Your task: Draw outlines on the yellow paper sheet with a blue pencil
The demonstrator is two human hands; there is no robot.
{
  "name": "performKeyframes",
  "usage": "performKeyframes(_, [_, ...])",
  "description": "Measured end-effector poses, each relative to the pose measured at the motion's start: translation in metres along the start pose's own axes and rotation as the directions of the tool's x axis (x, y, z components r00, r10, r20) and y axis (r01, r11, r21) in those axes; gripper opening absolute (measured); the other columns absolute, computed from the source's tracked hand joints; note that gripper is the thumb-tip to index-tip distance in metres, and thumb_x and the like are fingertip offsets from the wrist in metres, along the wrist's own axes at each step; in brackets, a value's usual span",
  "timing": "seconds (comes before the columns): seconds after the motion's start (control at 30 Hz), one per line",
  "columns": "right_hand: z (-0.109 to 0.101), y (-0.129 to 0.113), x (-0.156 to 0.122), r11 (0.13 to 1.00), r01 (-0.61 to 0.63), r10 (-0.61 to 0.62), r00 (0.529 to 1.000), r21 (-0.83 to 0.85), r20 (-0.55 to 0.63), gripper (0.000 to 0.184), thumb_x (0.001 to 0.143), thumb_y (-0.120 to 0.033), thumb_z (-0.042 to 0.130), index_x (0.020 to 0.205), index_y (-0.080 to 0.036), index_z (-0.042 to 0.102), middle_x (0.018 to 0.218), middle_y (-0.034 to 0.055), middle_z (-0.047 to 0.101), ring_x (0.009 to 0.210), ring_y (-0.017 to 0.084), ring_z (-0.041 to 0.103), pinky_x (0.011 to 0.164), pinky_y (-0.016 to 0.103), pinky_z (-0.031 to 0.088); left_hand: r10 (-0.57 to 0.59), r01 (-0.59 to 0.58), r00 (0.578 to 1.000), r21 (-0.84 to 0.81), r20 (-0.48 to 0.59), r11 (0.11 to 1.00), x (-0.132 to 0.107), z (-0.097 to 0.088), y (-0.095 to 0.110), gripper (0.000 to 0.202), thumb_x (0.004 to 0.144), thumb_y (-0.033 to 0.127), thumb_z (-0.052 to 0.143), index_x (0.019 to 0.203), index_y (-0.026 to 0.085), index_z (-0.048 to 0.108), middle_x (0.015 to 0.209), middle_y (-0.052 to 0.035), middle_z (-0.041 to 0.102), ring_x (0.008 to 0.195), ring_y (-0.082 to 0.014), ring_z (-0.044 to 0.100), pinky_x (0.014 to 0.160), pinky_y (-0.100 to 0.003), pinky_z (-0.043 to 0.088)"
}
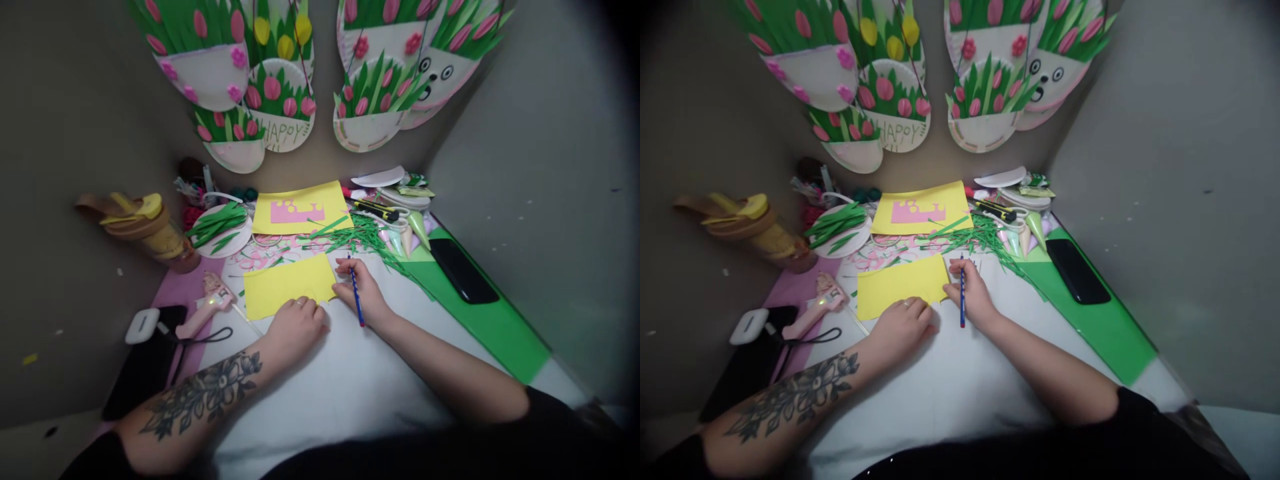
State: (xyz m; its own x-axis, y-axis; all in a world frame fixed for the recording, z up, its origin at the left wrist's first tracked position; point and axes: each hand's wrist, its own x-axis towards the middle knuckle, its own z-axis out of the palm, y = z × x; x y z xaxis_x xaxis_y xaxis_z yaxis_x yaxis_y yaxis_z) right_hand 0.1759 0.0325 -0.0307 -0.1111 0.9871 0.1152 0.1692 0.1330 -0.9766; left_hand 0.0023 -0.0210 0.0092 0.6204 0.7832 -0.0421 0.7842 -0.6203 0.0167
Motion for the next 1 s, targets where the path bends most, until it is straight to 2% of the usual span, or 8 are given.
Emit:
performKeyframes(0.13, [0.0, 0.0, 0.004, 0.999, 0.017, -0.019, 0.999, -0.042, -0.039, 0.028, 0.065, -0.019, 0.058, 0.091, -0.022, 0.047, 0.121, 0.0096, 0.051, 0.096, 0.021, 0.058, 0.076, 0.036, 0.049, 0.052, -0.05, 0.993, 0.021, -0.108, 0.999, -0.004, -0.001, -0.002, 0.019, 0.089, 0.029, 0.049, 0.087, 0.014, 0.06, 0.082, -0.008, 0.061, 0.08, -0.0208, 0.057, 0.068, -0.033, 0.045])
performKeyframes(0.23, [-0.018, -0.004, 0.003, 0.994, 0.054, -0.066, 0.989, -0.096, -0.129, 0.027, 0.064, -0.017, 0.056, 0.09, -0.021, 0.048, 0.117, 0.0087, 0.054, 0.1, 0.023, 0.057, 0.082, 0.037, 0.046, 0.021, -0.014, 0.983, 0.04, -0.183, 0.999, -0.005, -0.008, -0.012, 0.024, 0.092, 0.03, 0.043, 0.084, 0.016, 0.061, 0.083, -0.0087, 0.061, 0.082, -0.0207, 0.056, 0.069, -0.033, 0.044])
performKeyframes(0.5, [-0.071, -0.001, 0.012, 0.916, 0.056, -0.134, 0.976, -0.397, -0.171, 0.013, 0.069, -0.022, 0.055, 0.082, -0.023, 0.055, 0.073, 0.001, 0.058, 0.065, 0.018, 0.054, 0.068, 0.033, 0.045, -0.307, 0.3, 0.951, -0.123, -0.044, 0.946, -0.002, -0.02, -0.06, 0.024, 0.087, 0.028, 0.048, 0.105, 0.018, 0.06, 0.108, -0.0105, 0.059, 0.094, -0.0225, 0.057, 0.081, -0.034, 0.044])
performKeyframes(0.6, [-0.076, 0.012, 0.028, 0.821, 0.219, -0.272, 0.962, -0.527, -0.024, 0.019, 0.065, -0.019, 0.056, 0.083, -0.023, 0.054, 0.091, 0.0041, 0.063, 0.086, 0.023, 0.057, 0.079, 0.037, 0.044, -0.352, 0.347, 0.936, -0.144, -0.009, 0.927, -0.002, -0.017, -0.072, 0.038, 0.083, 0.035, 0.054, 0.116, 0.017, 0.054, 0.115, -0.0121, 0.056, 0.102, -0.0249, 0.056, 0.086, -0.035, 0.043])
performKeyframes(0.7, [-0.076, 0.022, 0.039, 0.759, 0.325, -0.256, 0.946, -0.564, 0.201, 0.024, 0.064, -0.016, 0.056, 0.087, -0.023, 0.053, 0.095, 0.006, 0.062, 0.094, 0.025, 0.056, 0.083, 0.037, 0.043, -0.376, 0.372, 0.927, -0.157, 0.007, 0.915, -0.001, -0.013, -0.078, 0.044, 0.08, 0.035, 0.059, 0.119, 0.016, 0.052, 0.113, -0.0136, 0.056, 0.103, -0.0267, 0.055, 0.087, -0.036, 0.043])
performKeyframes(0.77, [-0.076, 0.024, 0.041, 0.728, 0.351, -0.237, 0.935, -0.589, 0.263, 0.025, 0.064, -0.016, 0.056, 0.088, -0.022, 0.052, 0.093, 0.0065, 0.062, 0.093, 0.025, 0.056, 0.082, 0.037, 0.043, -0.377, 0.374, 0.926, -0.2, 0.025, 0.906, 0.0, -0.01, -0.081, 0.045, 0.079, 0.034, 0.059, 0.119, 0.016, 0.051, 0.108, -0.0123, 0.06, 0.1, -0.0259, 0.057, 0.084, -0.034, 0.043])
performKeyframes(0.9, [-0.083, 0.024, 0.042, 0.687, 0.361, -0.242, 0.932, -0.63, 0.27, 0.022, 0.068, -0.02, 0.059, 0.087, -0.022, 0.05, 0.087, 0.0061, 0.059, 0.085, 0.024, 0.054, 0.076, 0.036, 0.044, -0.385, 0.4, 0.916, -0.319, 0.113, 0.859, 0.002, -0.004, -0.087, 0.034, 0.078, 0.035, 0.059, 0.107, 0.018, 0.056, 0.092, -0.007, 0.065, 0.084, -0.0217, 0.06, 0.07, -0.029, 0.043])
performKeyframes(1.0, [-0.092, 0.023, 0.043, 0.663, 0.358, -0.32, 0.929, -0.657, 0.184, 0.02, 0.068, -0.022, 0.061, 0.085, -0.022, 0.05, 0.09, 0.0073, 0.06, 0.09, 0.026, 0.053, 0.078, 0.04, 0.044, -0.395, 0.418, 0.908, -0.366, 0.14, 0.832, 0.003, -0.003, -0.089, 0.025, 0.077, 0.036, 0.059, 0.095, 0.019, 0.058, 0.086, -0.0044, 0.065, 0.079, -0.0202, 0.06, 0.065, -0.027, 0.042])
